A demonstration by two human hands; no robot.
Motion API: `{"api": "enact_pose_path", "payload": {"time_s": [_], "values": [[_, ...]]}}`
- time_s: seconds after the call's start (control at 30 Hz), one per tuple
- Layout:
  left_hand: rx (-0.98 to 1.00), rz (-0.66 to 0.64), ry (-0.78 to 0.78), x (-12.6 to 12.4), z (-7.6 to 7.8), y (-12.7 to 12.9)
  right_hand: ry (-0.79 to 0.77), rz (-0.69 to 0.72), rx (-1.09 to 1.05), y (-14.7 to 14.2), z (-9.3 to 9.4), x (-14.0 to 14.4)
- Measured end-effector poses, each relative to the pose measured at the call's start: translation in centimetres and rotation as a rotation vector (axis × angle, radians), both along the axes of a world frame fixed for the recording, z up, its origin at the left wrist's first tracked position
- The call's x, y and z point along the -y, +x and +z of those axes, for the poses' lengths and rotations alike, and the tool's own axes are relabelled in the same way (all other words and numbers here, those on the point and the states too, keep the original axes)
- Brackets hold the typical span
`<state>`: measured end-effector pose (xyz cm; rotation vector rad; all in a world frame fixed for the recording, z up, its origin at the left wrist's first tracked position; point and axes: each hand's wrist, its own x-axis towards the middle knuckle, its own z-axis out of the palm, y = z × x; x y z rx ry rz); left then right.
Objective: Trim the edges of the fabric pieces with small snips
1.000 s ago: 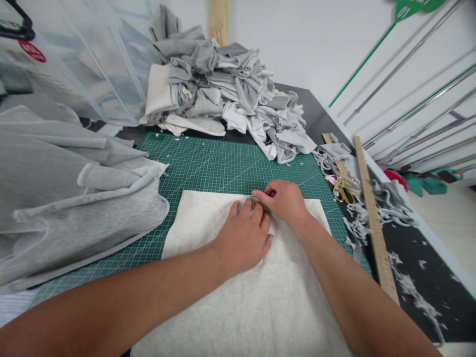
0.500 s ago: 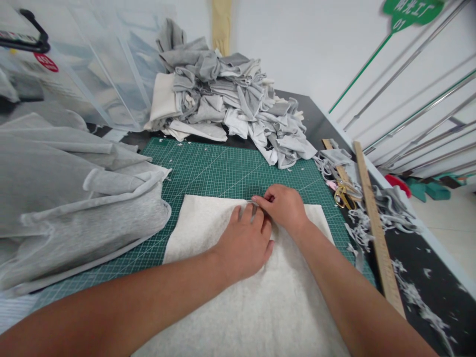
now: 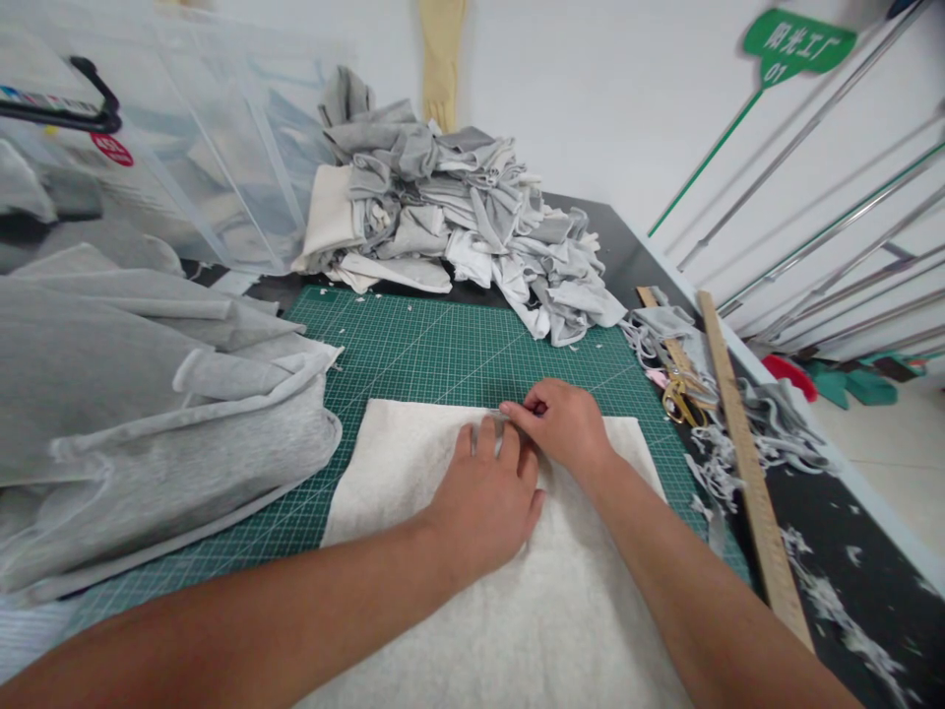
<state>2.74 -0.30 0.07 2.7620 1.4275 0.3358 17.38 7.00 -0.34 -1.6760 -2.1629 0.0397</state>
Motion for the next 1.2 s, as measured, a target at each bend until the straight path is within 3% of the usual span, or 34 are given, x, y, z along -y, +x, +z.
{"api": "enact_pose_path", "payload": {"time_s": [0.43, 0.8, 1.2], "values": [[0.005, 0.008, 0.002, 0.11, -0.24, 0.10, -0.040, 0.031, -0.022, -0.15, 0.14, 0.34], [0.010, 0.004, -0.007, 0.10, -0.33, 0.17, -0.115, 0.008, 0.095, 0.08, 0.25, 0.55], [0.006, 0.002, 0.011, 0.06, -0.25, 0.12, -0.096, 0.058, 0.056, 0.54, 0.08, 0.49]]}}
